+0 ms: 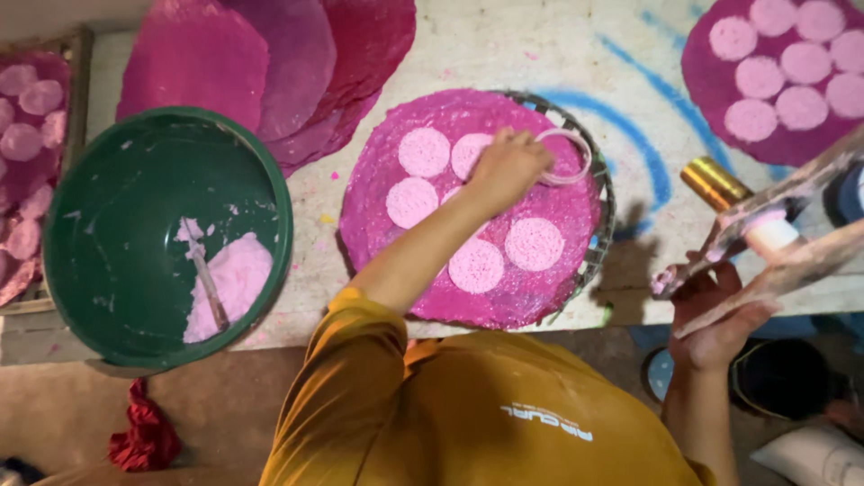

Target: The person uses a handheld metal mold tool to scoop pink paste from a green bowl and presses it into circular molds on a pink tray.

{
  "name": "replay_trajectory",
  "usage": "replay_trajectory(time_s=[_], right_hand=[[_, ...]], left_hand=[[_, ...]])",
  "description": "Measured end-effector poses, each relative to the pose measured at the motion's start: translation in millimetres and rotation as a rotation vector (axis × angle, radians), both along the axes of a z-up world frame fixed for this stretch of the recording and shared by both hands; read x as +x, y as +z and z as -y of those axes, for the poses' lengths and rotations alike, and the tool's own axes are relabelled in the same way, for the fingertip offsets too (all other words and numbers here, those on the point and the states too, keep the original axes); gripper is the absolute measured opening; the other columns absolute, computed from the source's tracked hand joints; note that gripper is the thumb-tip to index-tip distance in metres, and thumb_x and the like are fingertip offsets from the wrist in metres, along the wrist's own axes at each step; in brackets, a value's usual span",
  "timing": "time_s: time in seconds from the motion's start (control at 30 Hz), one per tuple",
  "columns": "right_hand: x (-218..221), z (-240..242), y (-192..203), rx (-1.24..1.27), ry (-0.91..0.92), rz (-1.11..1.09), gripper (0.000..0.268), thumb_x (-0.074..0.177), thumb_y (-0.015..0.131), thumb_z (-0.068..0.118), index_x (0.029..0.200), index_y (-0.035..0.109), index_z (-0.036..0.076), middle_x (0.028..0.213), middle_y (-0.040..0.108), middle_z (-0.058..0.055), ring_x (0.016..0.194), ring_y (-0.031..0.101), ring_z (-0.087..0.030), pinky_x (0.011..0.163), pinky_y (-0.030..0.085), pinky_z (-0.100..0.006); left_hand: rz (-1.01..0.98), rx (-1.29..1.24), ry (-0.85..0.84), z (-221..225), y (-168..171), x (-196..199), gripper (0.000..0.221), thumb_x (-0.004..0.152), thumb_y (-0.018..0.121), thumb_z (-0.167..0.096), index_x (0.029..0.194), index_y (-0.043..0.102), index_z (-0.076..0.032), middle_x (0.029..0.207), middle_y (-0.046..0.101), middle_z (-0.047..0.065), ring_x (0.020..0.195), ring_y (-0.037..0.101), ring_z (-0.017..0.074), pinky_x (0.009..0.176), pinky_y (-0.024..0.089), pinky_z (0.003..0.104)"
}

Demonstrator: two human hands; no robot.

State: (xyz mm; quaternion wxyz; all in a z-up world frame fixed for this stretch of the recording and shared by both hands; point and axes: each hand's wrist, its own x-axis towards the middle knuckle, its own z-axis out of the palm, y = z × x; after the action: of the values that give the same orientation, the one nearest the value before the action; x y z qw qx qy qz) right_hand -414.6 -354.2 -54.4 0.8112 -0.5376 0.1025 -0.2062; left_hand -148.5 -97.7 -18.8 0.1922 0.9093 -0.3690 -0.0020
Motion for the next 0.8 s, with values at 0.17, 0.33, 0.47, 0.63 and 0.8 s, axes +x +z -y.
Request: replay_trajectory(time_s=[0.17,0.33,0.47,0.63,0.8], right_hand=[[-4,-7,3,-0.055,-0.045,-0.004,0.111,0.088,0.049,0.093,0.159,0.038,0.008,0.131,0.059,-0.010,0.106,0.060,-0.027,0.088,0.050,-0.044],[-12,-14,7,-0.004,-0.087,-0.017,0.110,0.090,0.048,0.093,0.155,0.035,0.006,0.131,0.055,-0.011,0.108,0.059,-0.027,0.089,0.049,-0.043],[-33,-20,4,-0.057,-0.164,-0.087,0.116,0.083,0.048,0.093,0.162,0.031,0.010,0.133,0.056,-0.011,0.109,0.059,-0.027,0.086,0.050,-0.043],[-47,-18,0,-0.052,-0.114,-0.061,0.109,0.088,0.046,0.094,0.144,0.046,0.001,0.119,0.059,-0.009,0.098,0.060,-0.027,0.085,0.049,-0.043],[-46,-18,-5,-0.043,-0.107,-0.084,0.105,0.088,0.044,0.095,0.136,0.050,0.002,0.115,0.060,-0.009,0.097,0.060,-0.027,0.081,0.048,-0.041]], left_hand=[[0.193,-0.449,0.293,-4,18,75,0.010,0.090,0.069,-0.016,0.097,0.075,-0.019,0.096,0.075,0.003,0.097,0.067,0.0252,0.087,0.047,0.046],[0.295,-0.495,0.456,0,-1,119,0.010,0.087,0.068,-0.018,0.093,0.077,-0.016,0.090,0.073,0.005,0.090,0.070,0.0304,0.077,0.050,0.047],[0.013,-0.370,0.257,-9,-3,93,0.014,0.080,0.073,-0.022,0.092,0.079,-0.017,0.093,0.075,0.006,0.085,0.070,0.0299,0.071,0.054,0.043],[-0.326,-0.299,0.069,-28,12,13,0.014,0.090,0.071,-0.024,0.100,0.078,-0.019,0.092,0.077,0.001,0.080,0.073,0.0194,0.071,0.056,0.037],[-0.101,-0.231,-0.125,-50,1,-29,0.016,0.089,0.073,-0.016,0.104,0.080,-0.017,0.109,0.073,0.002,0.099,0.065,0.0233,0.082,0.056,0.039]])
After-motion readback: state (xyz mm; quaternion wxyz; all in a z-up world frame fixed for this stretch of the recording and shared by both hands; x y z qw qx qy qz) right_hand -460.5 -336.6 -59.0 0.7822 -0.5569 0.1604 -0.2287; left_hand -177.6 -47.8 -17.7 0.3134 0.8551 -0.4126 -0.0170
